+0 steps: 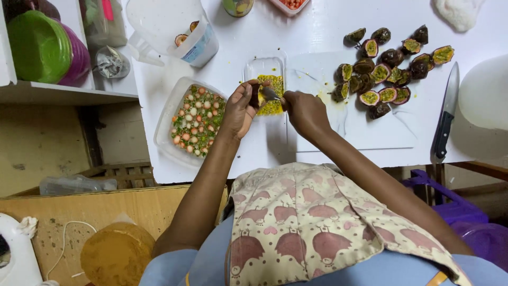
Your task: The person scoops the pulp and seeds from halved passion fruits using a spoon and places them into a clear plastic container. They handle the fruit halves one by one, discarding the empty skins into a nearby container.
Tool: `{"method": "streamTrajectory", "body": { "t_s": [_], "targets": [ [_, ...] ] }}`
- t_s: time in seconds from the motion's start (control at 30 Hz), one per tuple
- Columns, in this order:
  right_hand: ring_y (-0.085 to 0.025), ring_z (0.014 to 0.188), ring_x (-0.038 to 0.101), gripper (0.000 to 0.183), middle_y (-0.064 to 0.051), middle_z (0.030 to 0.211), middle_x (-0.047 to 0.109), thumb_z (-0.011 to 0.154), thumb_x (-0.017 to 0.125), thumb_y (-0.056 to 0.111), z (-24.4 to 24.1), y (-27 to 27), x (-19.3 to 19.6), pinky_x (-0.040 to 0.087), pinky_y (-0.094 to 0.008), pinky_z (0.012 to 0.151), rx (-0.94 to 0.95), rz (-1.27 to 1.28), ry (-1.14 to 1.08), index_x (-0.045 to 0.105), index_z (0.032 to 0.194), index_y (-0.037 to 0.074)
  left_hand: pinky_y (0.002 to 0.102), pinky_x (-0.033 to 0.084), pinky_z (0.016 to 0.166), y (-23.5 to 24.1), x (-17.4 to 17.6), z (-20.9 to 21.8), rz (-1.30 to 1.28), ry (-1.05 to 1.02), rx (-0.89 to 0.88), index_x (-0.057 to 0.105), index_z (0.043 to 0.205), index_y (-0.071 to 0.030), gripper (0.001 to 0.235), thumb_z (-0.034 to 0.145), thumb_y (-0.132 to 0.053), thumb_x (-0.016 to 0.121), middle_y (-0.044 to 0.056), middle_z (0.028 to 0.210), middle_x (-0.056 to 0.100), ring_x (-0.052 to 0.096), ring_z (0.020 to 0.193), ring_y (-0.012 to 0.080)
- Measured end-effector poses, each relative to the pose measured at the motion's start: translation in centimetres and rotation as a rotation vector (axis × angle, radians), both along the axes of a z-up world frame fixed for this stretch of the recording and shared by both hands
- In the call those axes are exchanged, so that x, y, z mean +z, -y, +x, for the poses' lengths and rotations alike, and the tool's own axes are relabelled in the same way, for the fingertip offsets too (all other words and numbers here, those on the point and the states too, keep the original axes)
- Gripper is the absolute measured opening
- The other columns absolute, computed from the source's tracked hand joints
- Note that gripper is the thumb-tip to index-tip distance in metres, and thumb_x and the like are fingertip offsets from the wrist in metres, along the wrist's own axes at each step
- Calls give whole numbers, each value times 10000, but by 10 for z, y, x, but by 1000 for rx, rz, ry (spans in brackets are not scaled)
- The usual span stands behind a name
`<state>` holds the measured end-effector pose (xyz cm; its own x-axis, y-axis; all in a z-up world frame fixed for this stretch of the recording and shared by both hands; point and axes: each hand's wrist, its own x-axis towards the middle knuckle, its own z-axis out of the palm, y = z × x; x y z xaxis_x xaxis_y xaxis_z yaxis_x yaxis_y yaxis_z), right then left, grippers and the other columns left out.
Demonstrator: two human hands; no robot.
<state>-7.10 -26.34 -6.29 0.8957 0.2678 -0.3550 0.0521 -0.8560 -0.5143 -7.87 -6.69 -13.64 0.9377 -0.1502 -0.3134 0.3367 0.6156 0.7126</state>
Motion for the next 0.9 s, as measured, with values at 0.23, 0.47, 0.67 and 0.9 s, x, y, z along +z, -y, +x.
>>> {"method": "streamTrajectory", "body": {
  "t_s": [0.23, 0.47, 0.67, 0.9],
  "targets": [
    [-413, 767, 722, 233, -84, 757, 706, 1062, 530, 184, -8, 0, -15, 566, -549, 760, 27, 82, 73, 674, 887, 130, 402, 547, 1013, -1, -5, -1, 28, 78, 11, 568, 1283, -50, 268, 1088, -234, 570, 198, 1307, 672, 660, 1208, 266],
    [-471, 786, 708, 204, -152, 778, 678, 1075, 539, 156, -8, -3, -5, 562, -576, 744, 43, 179, 71, 637, 912, 83, 408, 575, 987, -5, -11, 4, 25, -70, 82, 608, 1312, -35, 441, 1037, -377, 652, 206, 1295, 683, 680, 1151, 238],
    [-505, 846, 673, 203, -187, 809, 667, 1095, 505, 199, -6, 4, -37, 514, -597, 760, -129, 319, -25, 623, 961, 102, 503, 586, 1000, -4, -7, 5, -3, -210, 142, 642, 1227, -6, 441, 945, -314, 785, 136, 1158, 720, 698, 1049, 223],
    [-537, 876, 658, 308, -222, 847, 668, 1112, 437, 305, -2, 11, -46, 502, -635, 784, -185, 279, -11, 604, 953, 101, 530, 589, 1011, 7, -1, 12, -27, -201, 88, 589, 1242, 47, 378, 936, -78, 772, 236, 1162, 708, 721, 1103, 315]
  ]
}}
